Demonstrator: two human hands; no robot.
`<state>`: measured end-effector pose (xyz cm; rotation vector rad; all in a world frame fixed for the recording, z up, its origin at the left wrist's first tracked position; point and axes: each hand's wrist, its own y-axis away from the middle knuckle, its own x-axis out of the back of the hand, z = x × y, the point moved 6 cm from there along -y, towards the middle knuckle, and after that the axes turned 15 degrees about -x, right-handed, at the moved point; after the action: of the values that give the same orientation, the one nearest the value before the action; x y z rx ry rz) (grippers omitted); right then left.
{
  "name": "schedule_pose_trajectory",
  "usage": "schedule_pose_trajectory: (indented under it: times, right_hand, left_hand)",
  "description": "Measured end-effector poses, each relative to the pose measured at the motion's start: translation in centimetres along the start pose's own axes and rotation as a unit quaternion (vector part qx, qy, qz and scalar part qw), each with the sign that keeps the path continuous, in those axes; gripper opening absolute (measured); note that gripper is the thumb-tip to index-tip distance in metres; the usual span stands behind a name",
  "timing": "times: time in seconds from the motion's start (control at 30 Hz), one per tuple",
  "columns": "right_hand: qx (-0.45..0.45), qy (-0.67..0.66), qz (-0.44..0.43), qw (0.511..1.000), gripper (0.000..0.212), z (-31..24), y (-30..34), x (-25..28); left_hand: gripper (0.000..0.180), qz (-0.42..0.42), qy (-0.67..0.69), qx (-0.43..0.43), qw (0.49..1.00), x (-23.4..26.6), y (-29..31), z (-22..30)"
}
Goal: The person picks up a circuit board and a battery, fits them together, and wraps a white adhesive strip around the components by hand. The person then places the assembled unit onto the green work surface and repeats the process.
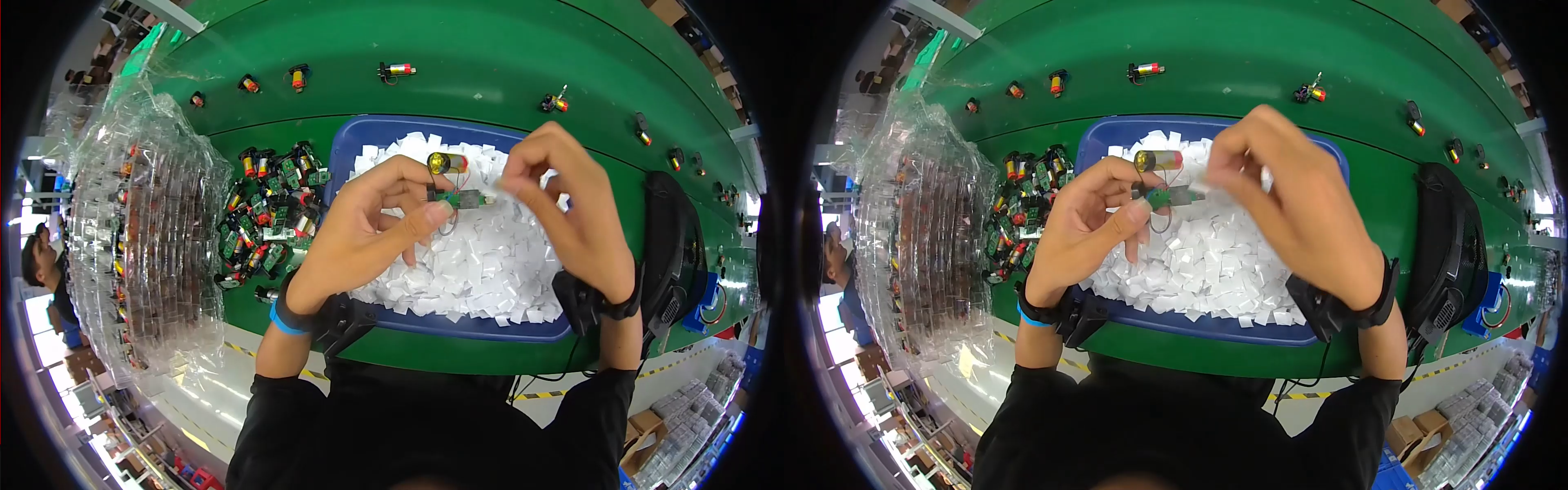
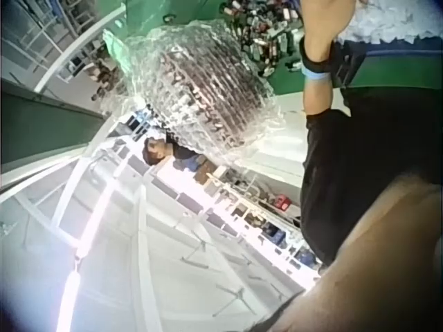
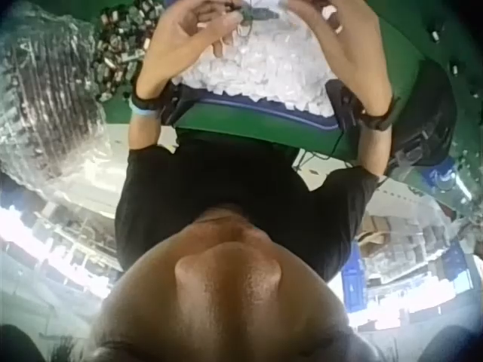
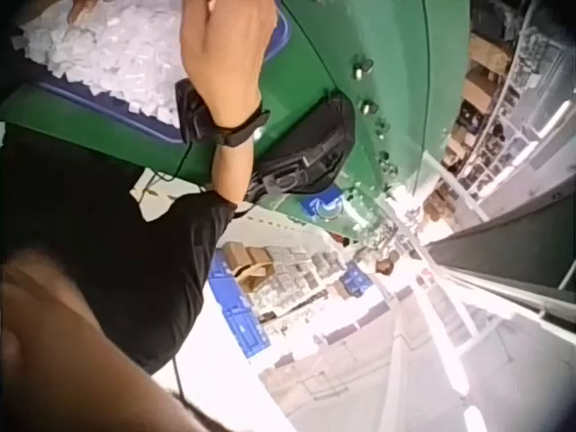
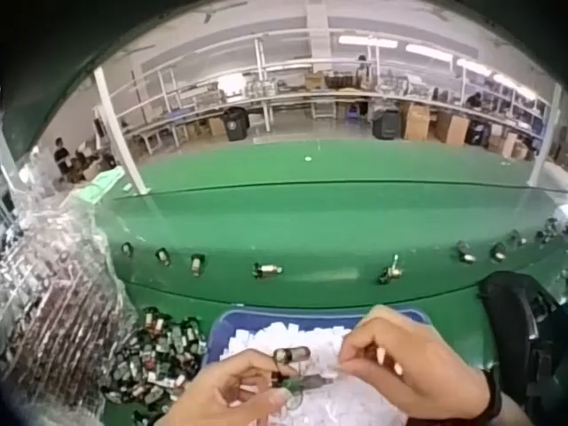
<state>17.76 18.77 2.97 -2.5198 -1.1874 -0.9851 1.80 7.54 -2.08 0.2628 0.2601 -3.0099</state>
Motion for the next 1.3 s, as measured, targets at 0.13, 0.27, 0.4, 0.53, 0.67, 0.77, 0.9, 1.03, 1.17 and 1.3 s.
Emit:
schedule_pose_trajectory:
  times: [0.13, 0.27, 0.4, 0.53, 0.67, 0.77, 0.9, 1.03, 1.17, 1.3]
  right_hand:
    - [0.064, 0.035, 0.085, 0.994, 0.029, 0.0, -0.3, -0.1]
    - [0.060, -0.095, -0.074, 0.991, 0.039, 0.3, -0.1, -2.1]
    - [0.075, -0.118, -0.109, 0.984, 0.038, 0.8, -0.4, -1.7]
    - [0.092, -0.023, 0.005, 0.995, 0.034, 1.0, -0.7, 0.5]
    - [-0.041, 0.195, -0.014, 0.980, 0.029, 1.5, -1.0, -0.7]
    - [0.023, 0.192, 0.015, 0.981, 0.028, 3.1, -0.9, -2.0]
    - [0.082, 0.221, 0.076, 0.969, 0.027, 2.0, -0.5, -1.0]
    - [0.090, 0.011, 0.042, 0.995, 0.027, 0.8, -0.5, -0.9]
    - [0.059, -0.139, -0.073, 0.986, 0.026, 0.6, -0.6, -1.9]
    - [0.053, -0.122, -0.108, 0.985, 0.025, 0.3, -0.2, -1.7]
  left_hand:
    - [0.024, -0.015, -0.022, 0.005, 1.000, 0.0, 0.1, 0.0]
    - [0.023, -0.041, -0.057, 0.001, 0.998, -0.6, 0.4, 0.4]
    - [0.023, -0.045, -0.078, 0.000, 0.996, -0.8, 0.4, 0.4]
    - [0.023, -0.016, -0.116, -0.014, 0.993, -0.3, 0.2, 0.1]
    - [0.023, 0.008, -0.176, -0.029, 0.984, 0.0, 0.1, -0.1]
    - [0.023, 0.019, -0.169, -0.019, 0.985, 0.0, 0.1, -0.1]
    - [0.023, 0.018, -0.147, -0.023, 0.989, 0.0, 0.1, -0.1]
    - [0.023, -0.026, -0.094, -0.019, 0.995, -0.4, 0.2, 0.0]
    - [0.025, -0.028, -0.066, -0.020, 0.997, -0.7, 0.3, 0.2]
    - [0.021, -0.063, -0.109, 0.020, 0.992, -1.0, 0.5, 0.1]
